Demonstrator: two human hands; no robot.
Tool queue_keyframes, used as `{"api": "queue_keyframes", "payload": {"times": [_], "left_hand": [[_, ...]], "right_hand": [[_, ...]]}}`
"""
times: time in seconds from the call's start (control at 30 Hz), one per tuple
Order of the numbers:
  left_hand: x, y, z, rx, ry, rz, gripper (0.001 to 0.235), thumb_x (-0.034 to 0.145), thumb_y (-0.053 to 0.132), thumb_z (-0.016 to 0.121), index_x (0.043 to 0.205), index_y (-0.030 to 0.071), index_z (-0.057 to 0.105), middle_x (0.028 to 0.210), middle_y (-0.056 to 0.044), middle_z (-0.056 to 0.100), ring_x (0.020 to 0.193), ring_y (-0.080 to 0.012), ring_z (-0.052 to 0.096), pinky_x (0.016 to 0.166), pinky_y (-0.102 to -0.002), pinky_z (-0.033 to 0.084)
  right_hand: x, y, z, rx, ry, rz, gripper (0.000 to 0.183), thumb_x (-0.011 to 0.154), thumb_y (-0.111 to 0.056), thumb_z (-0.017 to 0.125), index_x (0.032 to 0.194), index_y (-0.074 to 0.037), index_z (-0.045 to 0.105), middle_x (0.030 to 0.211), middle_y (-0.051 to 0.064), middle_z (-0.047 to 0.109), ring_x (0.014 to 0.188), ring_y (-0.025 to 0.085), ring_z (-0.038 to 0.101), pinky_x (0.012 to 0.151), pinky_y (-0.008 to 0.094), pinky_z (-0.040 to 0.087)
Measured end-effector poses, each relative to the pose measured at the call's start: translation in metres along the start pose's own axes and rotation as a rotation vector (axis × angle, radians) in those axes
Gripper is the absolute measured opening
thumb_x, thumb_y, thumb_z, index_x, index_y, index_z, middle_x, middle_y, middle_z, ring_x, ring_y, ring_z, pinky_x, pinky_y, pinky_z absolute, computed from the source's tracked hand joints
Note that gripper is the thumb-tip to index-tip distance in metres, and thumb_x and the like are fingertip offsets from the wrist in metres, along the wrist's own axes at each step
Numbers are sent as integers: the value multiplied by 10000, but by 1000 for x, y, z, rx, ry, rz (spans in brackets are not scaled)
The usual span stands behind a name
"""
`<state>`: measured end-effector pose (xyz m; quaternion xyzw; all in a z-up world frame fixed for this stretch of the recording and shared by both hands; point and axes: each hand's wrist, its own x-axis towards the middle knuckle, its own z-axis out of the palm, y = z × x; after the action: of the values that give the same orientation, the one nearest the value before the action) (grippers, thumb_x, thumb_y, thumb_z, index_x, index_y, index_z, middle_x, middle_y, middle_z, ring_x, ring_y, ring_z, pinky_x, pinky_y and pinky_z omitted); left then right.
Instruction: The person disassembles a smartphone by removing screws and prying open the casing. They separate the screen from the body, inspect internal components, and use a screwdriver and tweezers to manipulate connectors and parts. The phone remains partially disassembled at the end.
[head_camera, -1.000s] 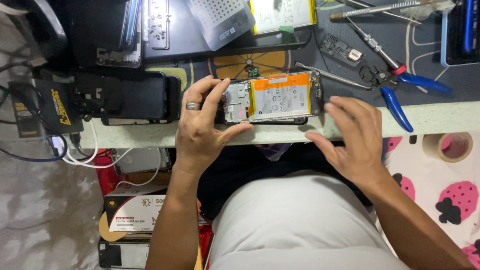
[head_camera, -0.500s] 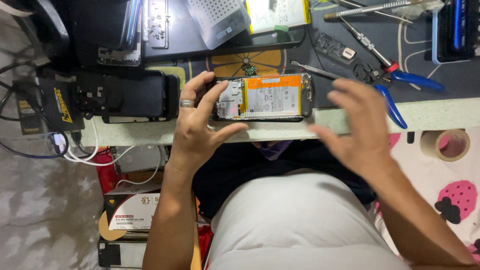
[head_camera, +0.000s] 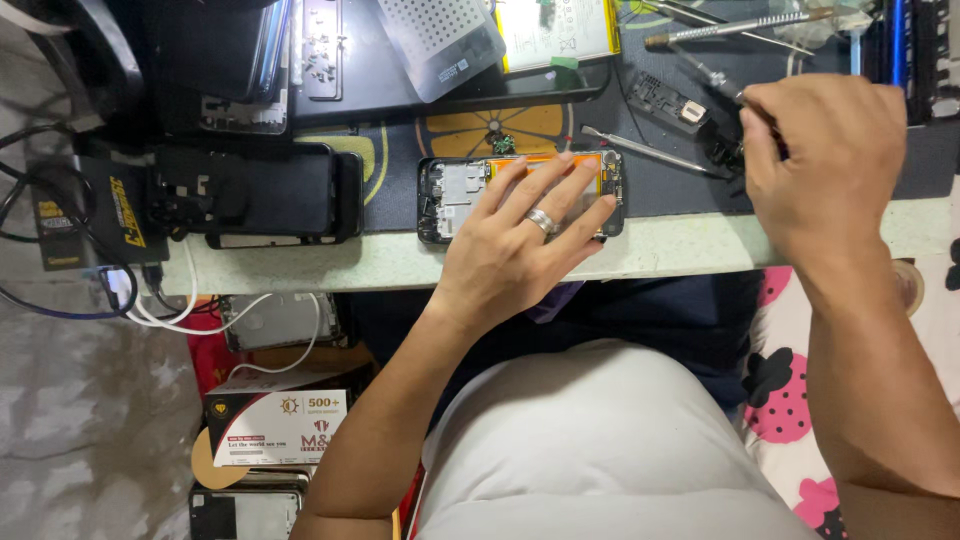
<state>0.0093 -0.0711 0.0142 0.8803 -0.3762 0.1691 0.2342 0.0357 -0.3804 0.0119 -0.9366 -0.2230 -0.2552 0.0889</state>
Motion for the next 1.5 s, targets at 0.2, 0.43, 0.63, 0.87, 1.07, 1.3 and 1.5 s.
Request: {"api": "queue_keyframes", "payload": {"times": [0.2, 0.43, 0.63, 0.87, 1.07, 1.3, 1.5], "left_hand": [[-4, -1, -1, 43, 7, -23, 384, 977, 313, 789, 1315, 163, 687, 1497, -83, 567, 1412, -270, 525, 1186, -489, 420], [-7, 1, 1, 56, 38, -60, 352, 983, 329, 801, 1283, 169, 707, 1461, -67, 587, 1381, -258, 539, 1174, -469, 429], [-8, 0, -1, 34, 46, -47, 338, 984, 321, 801, 1255, 138, 713, 1430, -90, 600, 1374, -287, 546, 1174, -442, 451], [-6, 1, -2, 43, 37, -48, 337, 983, 334, 789, 1236, 126, 707, 1404, -96, 608, 1363, -289, 559, 1168, -445, 455], [-6, 0, -5, 42, 45, -32, 331, 995, 327, 775, 1238, 116, 699, 1425, -115, 600, 1364, -294, 556, 1163, -448, 457], [-6, -1, -6, 31, 34, -33, 341, 992, 329, 767, 1245, 110, 699, 1434, -125, 594, 1364, -302, 556, 1153, -454, 456], [-6, -2, -6, 28, 36, -32, 335, 998, 324, 769, 1247, 112, 696, 1427, -121, 596, 1362, -300, 557, 1157, -453, 453]], "right_hand": [[-8, -24, -35, 501, -9, 284, 200, 1006, 121, 690, 1186, 37, 673, 1119, 142, 601, 950, 154, 616, 859, 206, 502], [1, -55, -68, 742, -113, 453, 122, 1009, 46, 752, 1125, 51, 713, 1045, 115, 629, 828, 133, 598, 731, 202, 458], [26, -76, -52, 524, -164, 179, 108, 992, 42, 734, 1040, 77, 644, 1082, 173, 661, 901, 231, 667, 758, 290, 522], [26, -81, -40, 957, -74, 344, 457, 1161, 87, 609, 1438, -7, 257, 1198, 212, 605, 1056, 200, 723, 915, 296, 641], [39, -88, -28, 828, -135, 192, 596, 1060, 144, 681, 1465, 6, 265, 1092, 242, 668, 971, 238, 728, 841, 292, 640], [52, -97, -29, 655, -169, 166, 624, 985, 97, 760, 1428, 6, 330, 1025, 180, 717, 895, 202, 713, 752, 285, 600], [71, -97, -41, 569, -192, -79, 560, 930, 69, 757, 1377, -8, 429, 1034, 156, 709, 938, 300, 726, 809, 362, 572]]}}
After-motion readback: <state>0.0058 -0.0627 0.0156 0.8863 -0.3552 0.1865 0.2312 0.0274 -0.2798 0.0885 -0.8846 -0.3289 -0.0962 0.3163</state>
